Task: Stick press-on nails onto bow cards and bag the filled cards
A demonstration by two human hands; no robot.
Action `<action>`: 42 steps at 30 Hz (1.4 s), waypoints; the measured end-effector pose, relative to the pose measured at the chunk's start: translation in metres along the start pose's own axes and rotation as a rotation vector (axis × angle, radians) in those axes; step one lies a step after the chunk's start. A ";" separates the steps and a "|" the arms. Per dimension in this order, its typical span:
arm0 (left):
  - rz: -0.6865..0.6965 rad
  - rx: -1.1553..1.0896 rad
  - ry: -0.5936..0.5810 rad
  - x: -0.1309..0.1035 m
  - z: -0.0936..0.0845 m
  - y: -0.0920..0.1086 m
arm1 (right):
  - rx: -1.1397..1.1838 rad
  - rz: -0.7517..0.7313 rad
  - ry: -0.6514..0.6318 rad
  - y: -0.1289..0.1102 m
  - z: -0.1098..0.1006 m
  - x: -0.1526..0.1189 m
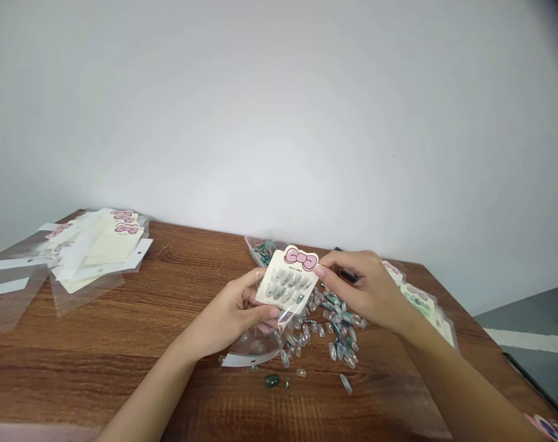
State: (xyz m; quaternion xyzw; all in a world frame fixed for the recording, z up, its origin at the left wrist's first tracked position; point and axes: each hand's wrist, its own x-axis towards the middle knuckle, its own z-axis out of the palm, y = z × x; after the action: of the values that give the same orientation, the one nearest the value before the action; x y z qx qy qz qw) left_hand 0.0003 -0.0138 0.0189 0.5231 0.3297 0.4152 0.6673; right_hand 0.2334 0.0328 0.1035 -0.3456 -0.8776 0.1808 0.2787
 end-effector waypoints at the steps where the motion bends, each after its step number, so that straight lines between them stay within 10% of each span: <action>1: -0.003 0.004 -0.005 0.000 0.000 0.000 | 0.001 0.001 -0.008 -0.001 0.000 0.000; 15: -0.039 -0.012 0.022 -0.004 0.003 0.003 | 0.020 0.035 0.119 -0.008 0.006 0.005; 42: 0.006 -0.187 0.030 -0.004 -0.004 0.005 | 0.137 0.220 -0.066 -0.021 0.024 0.011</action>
State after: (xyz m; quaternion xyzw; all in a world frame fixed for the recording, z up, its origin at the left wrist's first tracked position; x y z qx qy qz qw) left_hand -0.0064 -0.0150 0.0224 0.4533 0.2980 0.4538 0.7069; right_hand 0.2016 0.0235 0.0999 -0.4136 -0.8287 0.2813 0.2510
